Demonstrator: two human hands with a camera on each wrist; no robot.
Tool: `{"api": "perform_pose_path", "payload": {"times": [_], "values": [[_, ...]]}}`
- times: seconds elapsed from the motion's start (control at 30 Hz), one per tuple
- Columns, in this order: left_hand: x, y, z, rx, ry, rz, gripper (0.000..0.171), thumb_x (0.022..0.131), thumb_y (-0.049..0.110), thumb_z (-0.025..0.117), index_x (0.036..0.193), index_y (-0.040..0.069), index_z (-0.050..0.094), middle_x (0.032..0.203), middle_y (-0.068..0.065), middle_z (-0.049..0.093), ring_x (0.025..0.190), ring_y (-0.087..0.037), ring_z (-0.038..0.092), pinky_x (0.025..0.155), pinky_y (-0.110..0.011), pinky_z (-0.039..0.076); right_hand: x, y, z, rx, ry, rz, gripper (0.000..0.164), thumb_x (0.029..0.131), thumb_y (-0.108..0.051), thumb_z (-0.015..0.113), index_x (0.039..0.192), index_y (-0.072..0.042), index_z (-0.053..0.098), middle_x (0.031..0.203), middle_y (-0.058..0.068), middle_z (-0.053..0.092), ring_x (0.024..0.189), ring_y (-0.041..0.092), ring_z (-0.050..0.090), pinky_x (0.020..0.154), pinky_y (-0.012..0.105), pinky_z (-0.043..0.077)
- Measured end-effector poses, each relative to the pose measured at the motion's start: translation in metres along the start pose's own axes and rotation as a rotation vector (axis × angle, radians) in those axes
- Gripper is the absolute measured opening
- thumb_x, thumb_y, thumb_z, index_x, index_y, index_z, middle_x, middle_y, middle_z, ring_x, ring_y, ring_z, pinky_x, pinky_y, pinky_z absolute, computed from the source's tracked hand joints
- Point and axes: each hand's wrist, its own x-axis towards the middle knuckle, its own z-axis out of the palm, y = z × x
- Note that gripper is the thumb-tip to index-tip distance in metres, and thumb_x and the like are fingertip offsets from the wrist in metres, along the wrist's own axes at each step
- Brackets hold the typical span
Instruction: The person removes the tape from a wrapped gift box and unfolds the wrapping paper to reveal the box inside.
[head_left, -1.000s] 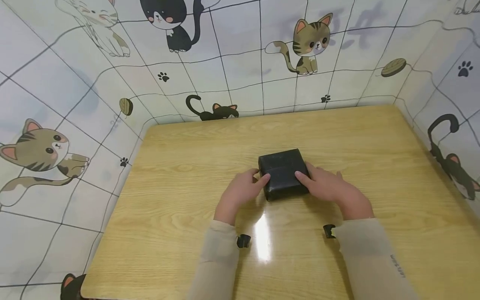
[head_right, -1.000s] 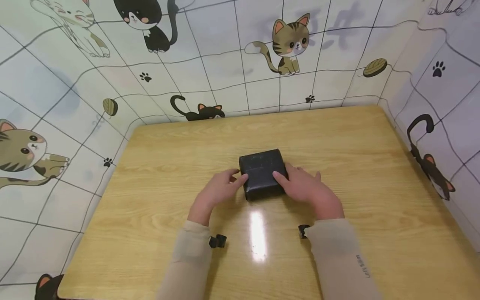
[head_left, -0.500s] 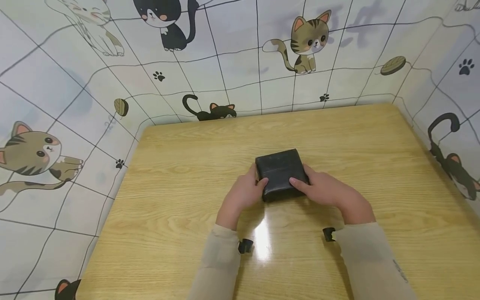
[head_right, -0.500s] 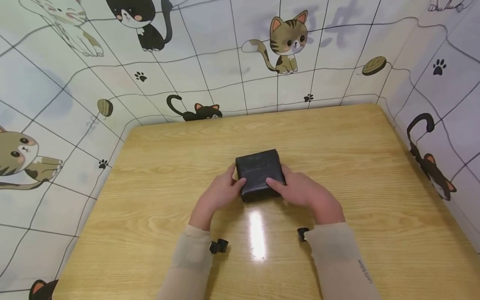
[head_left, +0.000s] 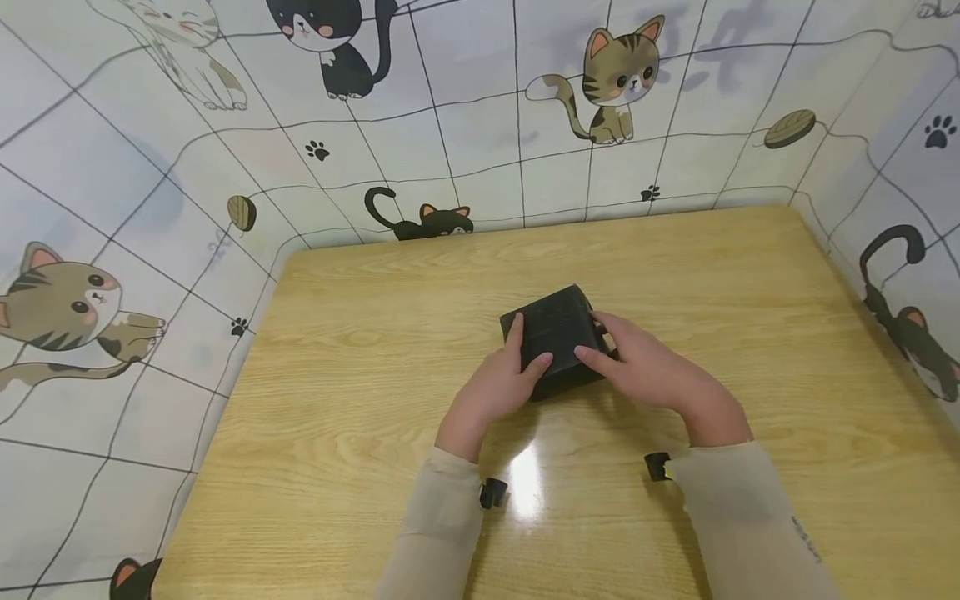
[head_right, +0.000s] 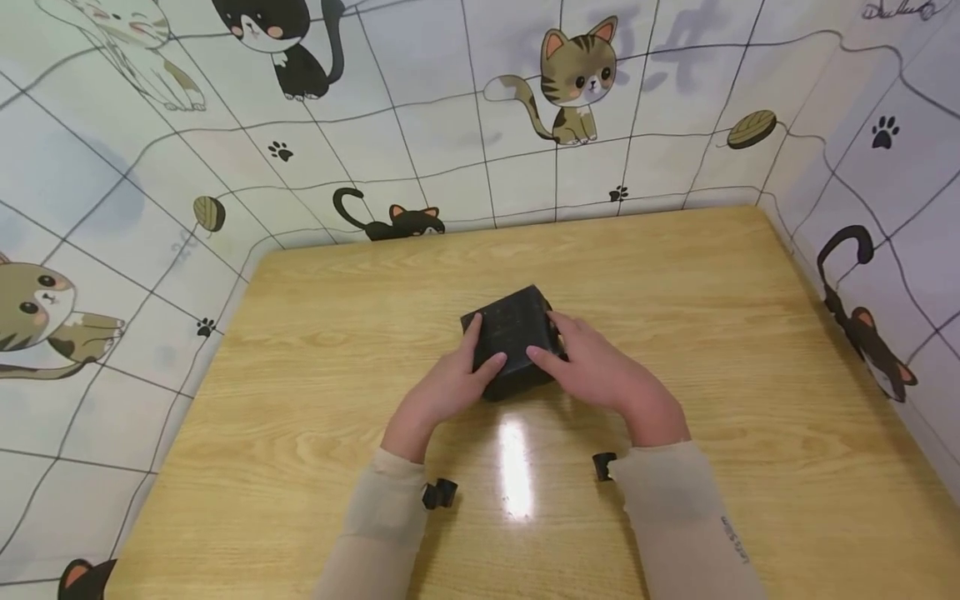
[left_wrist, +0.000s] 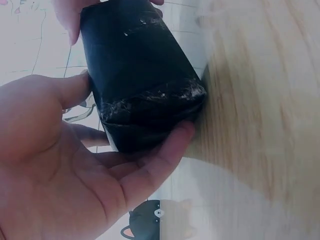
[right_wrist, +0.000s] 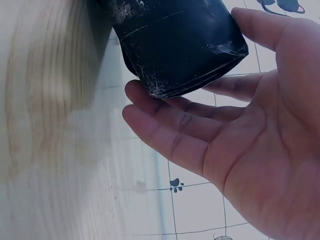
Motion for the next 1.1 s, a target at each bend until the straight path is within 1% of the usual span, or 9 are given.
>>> {"api": "perform_pose_path", "payload": {"times": [0.2, 0.33, 0.43, 0.57, 0.63, 0.73, 0.83, 0.97, 1.1], "values": [[0.003, 0.003, 0.002, 0.022, -0.003, -0.003, 0.084, 0.112, 0.052, 0.046, 0.174, 0.018, -0.001, 0.164, -0.027, 0.046, 0.149, -0.037, 0.052, 0.123, -0.051, 0.043, -0.003, 0.003, -0.003, -0.018, 0.005, 0.034, 0.082, 0.111, -0.05, 0.052, 0.166, 0.003, 0.025, 0.167, 0.031, 0.035, 0.153, 0.051, 0.039, 0.121, 0.069, 0.036], [0.004, 0.004, 0.004, -0.004, 0.015, 0.003, 0.081, 0.112, 0.054, 0.043, 0.174, 0.019, 0.002, 0.173, -0.029, 0.026, 0.152, -0.043, 0.046, 0.124, -0.055, 0.041, -0.005, 0.002, -0.005, -0.041, 0.025, 0.051, 0.088, 0.109, -0.058, 0.052, 0.17, -0.002, 0.02, 0.168, 0.029, 0.028, 0.146, 0.05, 0.046, 0.118, 0.069, 0.04], [0.004, 0.008, 0.005, -0.026, 0.037, 0.02, 0.082, 0.112, 0.062, 0.031, 0.173, 0.014, 0.006, 0.176, -0.03, 0.01, 0.156, -0.048, 0.038, 0.126, -0.058, 0.037, -0.006, -0.002, -0.006, -0.028, 0.056, 0.023, 0.088, 0.107, -0.057, 0.057, 0.171, -0.009, 0.021, 0.166, 0.024, 0.028, 0.13, 0.042, 0.057, 0.11, 0.061, 0.048], [0.005, 0.013, 0.001, -0.169, 0.059, 0.085, 0.089, 0.109, 0.07, 0.014, 0.172, 0.006, 0.014, 0.177, -0.025, 0.016, 0.162, -0.042, 0.029, 0.131, -0.056, 0.029, -0.006, -0.012, -0.004, 0.017, 0.098, -0.074, 0.084, 0.103, -0.048, 0.069, 0.169, -0.013, 0.032, 0.162, 0.016, 0.032, 0.103, 0.027, 0.06, 0.093, 0.044, 0.053], [0.005, 0.014, -0.002, -0.29, 0.054, 0.103, 0.091, 0.108, 0.073, 0.016, 0.171, 0.008, 0.017, 0.176, -0.02, 0.025, 0.162, -0.037, 0.031, 0.131, -0.055, 0.03, -0.005, -0.017, -0.001, 0.044, 0.104, -0.139, 0.082, 0.101, -0.042, 0.074, 0.167, -0.014, 0.036, 0.162, 0.013, 0.033, 0.099, 0.024, 0.058, 0.09, 0.04, 0.054], [0.003, 0.015, -0.007, -0.393, 0.066, 0.082, 0.096, 0.103, 0.076, 0.042, 0.173, 0.016, 0.015, 0.169, -0.017, 0.041, 0.153, -0.033, 0.047, 0.123, -0.053, 0.042, -0.002, -0.023, 0.004, 0.112, 0.096, -0.235, 0.085, 0.099, -0.03, 0.079, 0.168, -0.012, 0.032, 0.165, 0.011, 0.034, 0.105, 0.021, 0.059, 0.093, 0.038, 0.056], [0.001, 0.014, -0.012, -0.372, 0.099, 0.067, 0.105, 0.096, 0.066, 0.067, 0.173, 0.021, 0.012, 0.162, -0.018, 0.05, 0.141, -0.032, 0.058, 0.115, -0.051, 0.051, 0.002, -0.026, 0.007, 0.183, 0.084, -0.306, 0.094, 0.098, -0.019, 0.08, 0.171, -0.012, 0.021, 0.169, 0.013, 0.031, 0.113, 0.022, 0.063, 0.096, 0.041, 0.058], [0.001, 0.01, -0.017, -0.281, 0.138, 0.08, 0.093, 0.099, 0.049, 0.067, 0.171, 0.016, 0.019, 0.161, -0.017, 0.05, 0.141, -0.033, 0.058, 0.114, -0.053, 0.051, 0.003, -0.023, 0.008, 0.177, 0.097, -0.304, 0.095, 0.097, -0.013, 0.079, 0.172, -0.012, 0.019, 0.173, 0.015, 0.026, 0.126, 0.031, 0.062, 0.105, 0.054, 0.056], [-0.001, 0.006, -0.022, -0.214, 0.156, -0.016, 0.08, 0.102, 0.047, 0.061, 0.165, 0.007, 0.035, 0.159, -0.018, 0.054, 0.142, -0.035, 0.058, 0.115, -0.054, 0.05, 0.003, -0.018, 0.004, -0.007, 0.088, -0.136, 0.09, 0.1, -0.027, 0.077, 0.171, -0.011, 0.023, 0.177, 0.019, 0.017, 0.153, 0.046, 0.04, 0.119, 0.068, 0.04]]}}
